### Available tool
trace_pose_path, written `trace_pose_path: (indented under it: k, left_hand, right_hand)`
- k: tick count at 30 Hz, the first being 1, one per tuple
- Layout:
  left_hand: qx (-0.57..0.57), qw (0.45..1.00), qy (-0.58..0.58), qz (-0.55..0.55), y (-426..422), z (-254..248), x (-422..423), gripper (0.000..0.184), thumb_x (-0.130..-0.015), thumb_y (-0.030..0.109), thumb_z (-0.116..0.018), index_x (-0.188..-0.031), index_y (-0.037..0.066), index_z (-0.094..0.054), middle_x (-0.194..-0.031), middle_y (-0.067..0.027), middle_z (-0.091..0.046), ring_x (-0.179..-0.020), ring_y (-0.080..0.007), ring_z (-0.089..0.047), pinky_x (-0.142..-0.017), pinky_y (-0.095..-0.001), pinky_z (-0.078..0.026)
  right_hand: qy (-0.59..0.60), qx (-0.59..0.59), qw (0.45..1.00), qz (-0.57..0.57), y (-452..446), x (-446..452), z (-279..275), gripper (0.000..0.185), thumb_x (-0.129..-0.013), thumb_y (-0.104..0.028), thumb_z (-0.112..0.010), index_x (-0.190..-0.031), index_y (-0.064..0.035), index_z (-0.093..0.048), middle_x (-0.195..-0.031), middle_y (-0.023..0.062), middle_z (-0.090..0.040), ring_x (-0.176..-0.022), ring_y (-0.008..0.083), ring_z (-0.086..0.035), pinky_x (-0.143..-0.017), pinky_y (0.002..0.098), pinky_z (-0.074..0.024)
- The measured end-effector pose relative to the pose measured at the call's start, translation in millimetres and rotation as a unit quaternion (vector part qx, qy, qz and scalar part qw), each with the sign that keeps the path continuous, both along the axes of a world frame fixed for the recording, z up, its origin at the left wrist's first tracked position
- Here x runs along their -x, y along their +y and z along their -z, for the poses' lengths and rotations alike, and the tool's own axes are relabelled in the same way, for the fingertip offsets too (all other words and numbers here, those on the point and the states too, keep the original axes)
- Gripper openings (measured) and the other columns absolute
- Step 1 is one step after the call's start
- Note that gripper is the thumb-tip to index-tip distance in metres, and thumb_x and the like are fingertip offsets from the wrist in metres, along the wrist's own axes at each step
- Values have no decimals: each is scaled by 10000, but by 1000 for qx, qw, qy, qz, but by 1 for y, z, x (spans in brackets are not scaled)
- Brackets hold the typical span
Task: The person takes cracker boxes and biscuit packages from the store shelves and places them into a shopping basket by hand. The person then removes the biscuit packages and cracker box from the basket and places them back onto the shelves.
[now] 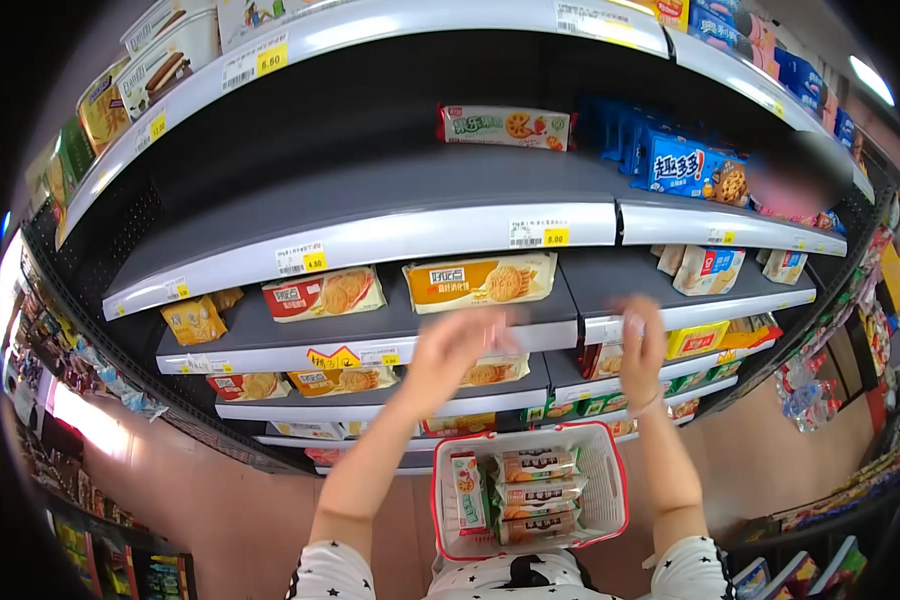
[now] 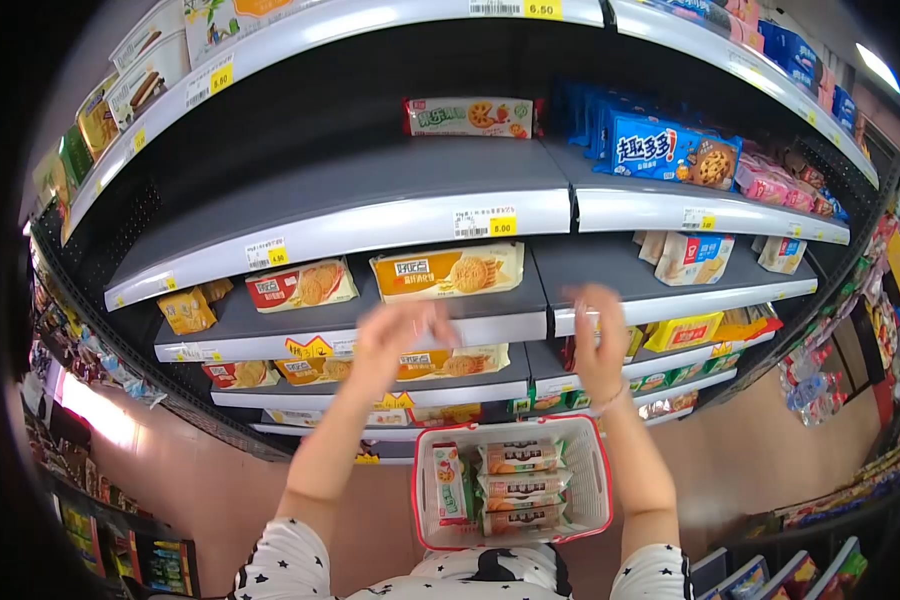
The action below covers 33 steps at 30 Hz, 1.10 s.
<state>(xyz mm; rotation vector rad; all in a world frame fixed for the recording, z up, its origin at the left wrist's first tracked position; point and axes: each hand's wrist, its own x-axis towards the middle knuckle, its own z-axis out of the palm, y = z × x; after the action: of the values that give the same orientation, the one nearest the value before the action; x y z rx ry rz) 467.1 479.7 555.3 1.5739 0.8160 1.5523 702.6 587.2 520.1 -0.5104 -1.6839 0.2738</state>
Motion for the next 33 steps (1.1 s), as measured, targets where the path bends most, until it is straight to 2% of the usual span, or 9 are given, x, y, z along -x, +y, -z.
trace_pose_path:
  k: [3, 5, 7, 11, 13, 17, 27, 30, 33]
  left_hand:
    - [-261, 872, 183, -372, 65, -90, -2, 215, -837, 132, -554, -1017, 19, -586, -917, -88, -613, -852, -216, -572, -746, -332, -452]
    - [-299, 713, 330, -541, 105, -128, 11, 332, -836, 203, -553, -1087, -14, -536, -968, -138, -584, -945, -277, -545, -832, -379, -440]
    - [-214, 681, 366, -597, 153, -137, 36, 441, -762, 246, -583, -1092, -34, -495, -1071, -179, -526, -1067, -316, -452, -860, -435, -406]
    - [66, 776, 349, -521, 217, -130, 84, 717, -688, 329, -643, -1200, -85, -361, -1114, -246, -502, -1141, -354, -425, -949, -408, -378]
    - [110, 867, 237, -423, 224, -121, 93, 671, -717, 274, -635, -1229, -87, -393, -1201, -230, -468, -1136, -287, -452, -931, -334, -373]
    - [146, 947, 112, -263, 189, -134, 77, 409, -718, 167, -603, -1055, -43, -504, -975, -146, -559, -963, -205, -518, -852, -295, -418]
    - [196, 960, 46, -197, 228, -117, 131, 141, -499, -47, -405, -578, 36, -485, -661, -92, -483, -542, -179, -419, -456, -273, -356]
    - [171, 943, 152, -241, 202, -127, 94, 101, -483, -11, -413, -419, 54, -368, -424, -90, -337, -397, -215, -335, -411, -309, -220]
    - [182, 920, 257, -232, 202, -128, 100, 69, -470, -7, -450, -466, 59, -470, -467, -64, -411, -416, -167, -367, -392, -282, -229]
  right_hand:
    - [33, -44, 998, -2, 31, 29, -99, 132, -874, -59, -488, -953, 15, -564, -974, 119, -567, -926, 239, -527, -831, 294, -394]
    - [-8, -40, 999, 34, 65, 55, -142, 213, -836, -126, -535, -989, 16, -578, -1010, 141, -563, -977, 284, -507, -858, 322, -391]
    - [-90, 25, 991, 97, 121, 78, -157, 370, -784, -248, -561, -1042, 16, -574, -1063, 187, -554, -1024, 342, -478, -905, 378, -371]
    - [-105, 191, 966, 137, 165, 107, -148, 595, -694, -318, -619, -1169, 13, -483, -1103, 274, -526, -1108, 369, -461, -950, 367, -356]
    - [-87, 296, 946, 98, 193, 103, -144, 626, -684, -296, -635, -1179, 40, -454, -1157, 303, -504, -1114, 406, -476, -930, 368, -392]
    - [-125, 255, 956, 68, 175, 103, -145, 598, -708, -253, -607, -1195, 51, -442, -1162, 290, -512, -1139, 374, -469, -930, 346, -385]
    - [-51, 345, 937, -26, 172, 104, -153, 447, -747, -191, -591, -1106, 61, -506, -931, 129, -591, -861, 186, -543, -801, 254, -414]
    - [-75, 334, 938, -54, 171, 101, -147, 367, -787, -220, -584, -1045, 40, -568, -900, 125, -607, -815, 172, -554, -772, 259, -433]
    - [-127, 312, 940, -59, 167, 97, -151, 341, -789, -241, -594, -1010, 18, -609, -892, 120, -629, -847, 157, -562, -774, 252, -437]
